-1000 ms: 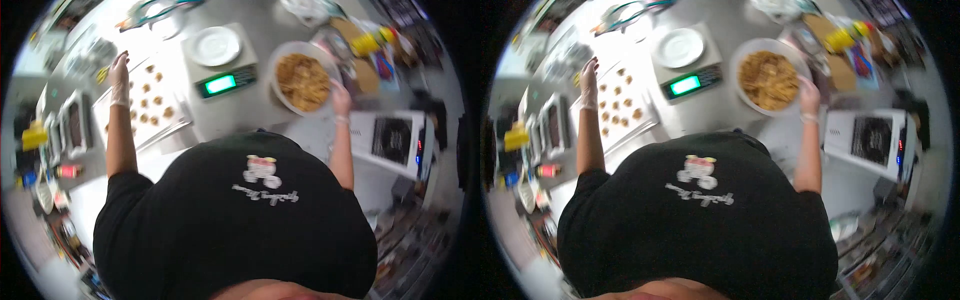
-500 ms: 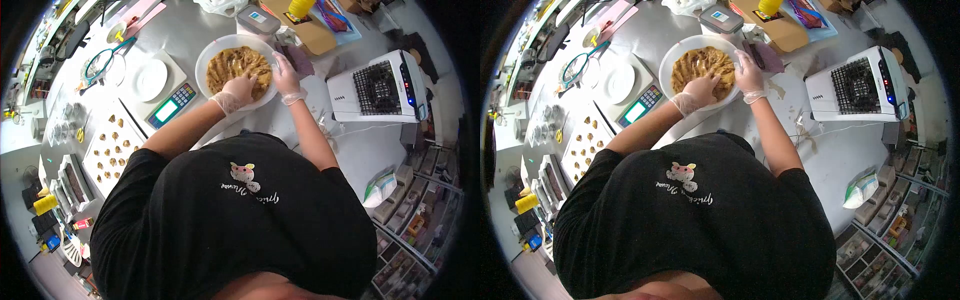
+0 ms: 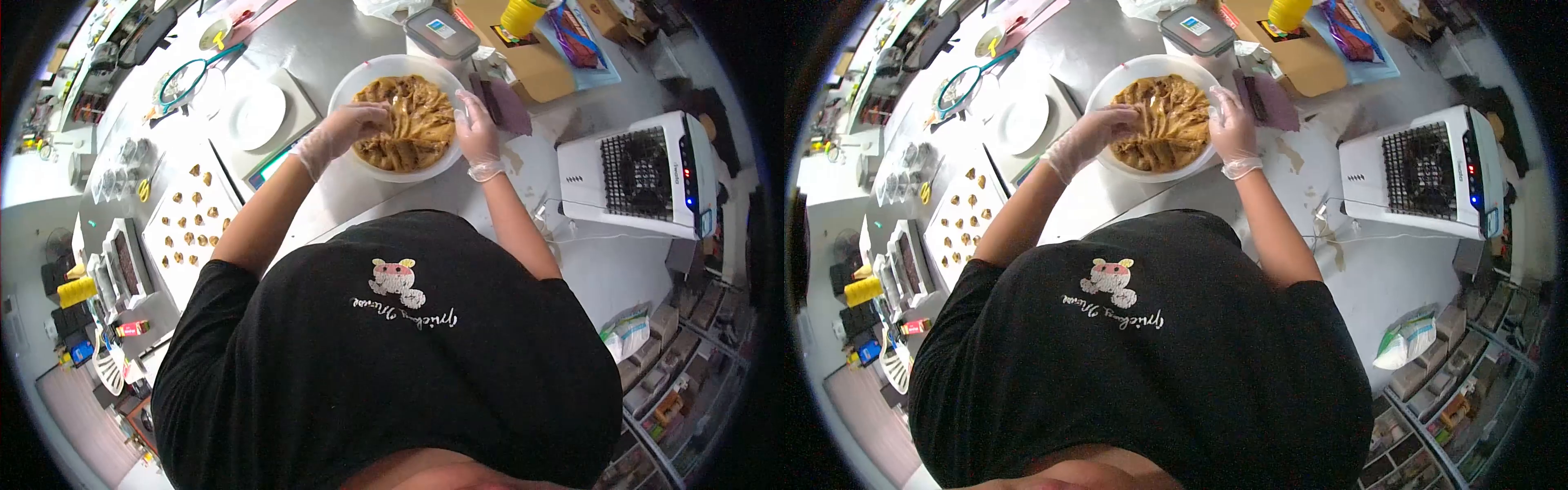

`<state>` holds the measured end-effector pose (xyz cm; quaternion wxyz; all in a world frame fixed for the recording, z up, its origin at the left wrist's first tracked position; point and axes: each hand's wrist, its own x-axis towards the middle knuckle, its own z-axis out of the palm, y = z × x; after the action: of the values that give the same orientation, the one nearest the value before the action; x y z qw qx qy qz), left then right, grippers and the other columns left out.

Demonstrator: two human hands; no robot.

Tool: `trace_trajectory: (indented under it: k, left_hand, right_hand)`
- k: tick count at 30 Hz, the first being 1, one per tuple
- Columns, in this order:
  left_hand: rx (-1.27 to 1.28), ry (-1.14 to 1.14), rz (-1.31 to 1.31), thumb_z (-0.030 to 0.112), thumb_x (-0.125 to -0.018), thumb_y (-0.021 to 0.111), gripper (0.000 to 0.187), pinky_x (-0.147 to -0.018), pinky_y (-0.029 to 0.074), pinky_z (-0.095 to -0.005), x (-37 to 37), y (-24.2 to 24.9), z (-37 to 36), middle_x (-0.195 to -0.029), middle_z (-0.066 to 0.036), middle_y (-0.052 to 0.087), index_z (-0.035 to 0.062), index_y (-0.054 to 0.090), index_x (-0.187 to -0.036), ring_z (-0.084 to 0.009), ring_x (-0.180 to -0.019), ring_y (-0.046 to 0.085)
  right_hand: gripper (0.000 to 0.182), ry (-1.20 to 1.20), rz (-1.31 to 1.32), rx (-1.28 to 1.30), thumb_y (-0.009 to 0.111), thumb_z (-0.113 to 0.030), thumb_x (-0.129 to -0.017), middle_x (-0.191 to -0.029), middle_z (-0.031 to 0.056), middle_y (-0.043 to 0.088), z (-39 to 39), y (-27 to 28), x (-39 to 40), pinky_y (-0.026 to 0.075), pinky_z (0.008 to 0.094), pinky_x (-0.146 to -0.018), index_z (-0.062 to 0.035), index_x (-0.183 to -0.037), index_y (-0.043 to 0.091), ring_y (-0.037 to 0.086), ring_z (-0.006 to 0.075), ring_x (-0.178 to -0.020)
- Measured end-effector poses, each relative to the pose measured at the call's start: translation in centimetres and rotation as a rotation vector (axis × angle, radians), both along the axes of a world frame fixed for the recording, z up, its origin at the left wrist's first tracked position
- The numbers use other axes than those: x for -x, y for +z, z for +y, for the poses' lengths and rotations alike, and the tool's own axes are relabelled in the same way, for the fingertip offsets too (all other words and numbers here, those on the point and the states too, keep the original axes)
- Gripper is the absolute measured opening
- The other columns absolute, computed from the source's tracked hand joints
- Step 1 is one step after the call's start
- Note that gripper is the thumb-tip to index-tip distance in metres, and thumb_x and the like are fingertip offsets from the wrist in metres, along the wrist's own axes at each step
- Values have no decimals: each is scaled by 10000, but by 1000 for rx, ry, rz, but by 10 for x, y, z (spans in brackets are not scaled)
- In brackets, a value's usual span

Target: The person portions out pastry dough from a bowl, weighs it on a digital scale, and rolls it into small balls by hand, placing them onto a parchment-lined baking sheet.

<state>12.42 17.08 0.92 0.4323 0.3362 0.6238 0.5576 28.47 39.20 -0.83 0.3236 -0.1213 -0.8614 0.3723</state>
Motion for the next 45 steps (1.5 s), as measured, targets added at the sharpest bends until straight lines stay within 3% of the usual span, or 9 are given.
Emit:
trace_trajectory:
  k: [2, 8, 12, 15, 22, 28, 33, 37, 45]
  left_hand:
    - [114, 272, -470, 6, -813, 543, 401, -1010, 388, -293, -6, 49, -8, -1191, -166, 500, -74, 462, -1197, -224, -1115, 503]
    - [-16, 476, -337, 121, -844, 593, 497, -956, 442, -279, 31, 64, -64, -1176, -163, 498, -19, 403, -1281, -203, -1071, 528]
    - [218, 578, 374, 155, -810, 645, 486, -762, 472, -240, 75, 63, -104, -1054, -98, 620, 24, 487, -1251, -120, -905, 580]
    - [291, 596, 401, 100, -782, 640, 298, -708, 475, -229, 102, 56, -131, -912, -53, 661, -7, 598, -1057, -87, -793, 584]
    - [490, 618, 437, 95, -766, 641, 260, -707, 480, -202, 134, 14, -164, -894, -61, 660, -33, 620, -991, -90, -809, 596]
    - [286, 604, 35, 113, -793, 610, 262, -800, 483, -225, 137, 0, -176, -942, -89, 644, -49, 613, -999, -119, -900, 594]
    - [628, 470, 528, 78, -762, 540, 240, -682, 459, -223, 133, 4, -165, -824, -50, 649, 19, 670, -955, -102, -720, 572]
    - [563, 444, 662, 66, -732, 537, 257, -655, 456, -226, 141, -7, -166, -758, -40, 646, 49, 685, -941, -103, -638, 548]
    - [156, 551, -161, 72, -824, 557, 351, -872, 457, -259, 143, 54, -179, -995, -116, 640, -54, 514, -1149, -176, -978, 588]
  right_hand:
    - [367, 21, 10, -4, 490, -5, -757, -1133, 130, 571, 2, -2, 1, 429, 340, -893, -39, -1119, 542, 546, 299, -1043]
    - [337, 45, 1, 22, 482, -2, -788, -1134, 131, 571, 1, -3, 1, 408, 337, -925, -18, -1121, 538, 533, 298, -1072]
    - [341, 51, 16, 24, 491, 0, -793, -1150, 137, 570, 1, -4, 2, 398, 330, -943, 0, -1132, 530, 534, 284, -1078]
    - [324, 11, -60, 5, 498, -20, -826, -1157, 136, 570, -2, 1, 0, 395, 325, -944, -2, -1148, 524, 532, 268, -1089]
    - [353, -9, -43, 70, 477, -16, -826, -1204, 129, 556, -6, 0, -1, 380, 316, -964, -3, -1176, 516, 518, 253, -1132]
    - [396, -69, -103, -15, 443, -6, -817, -1219, 132, 550, -3, -7, -2, 373, 329, -975, -16, -1208, 506, 515, 255, -1140]
    - [407, -77, -98, 16, 438, -8, -812, -1230, 137, 543, -2, -8, -2, 367, 323, -986, -20, -1212, 512, 506, 253, -1154]
    - [397, -109, -108, 31, 440, -24, -826, -1232, 136, 543, -4, -6, -2, 375, 321, -981, -21, -1217, 509, 511, 246, -1151]
    - [390, -172, -132, 52, 439, -43, -834, -1219, 123, 556, -7, -4, -2, 387, 318, -967, -39, -1216, 516, 523, 235, -1138]
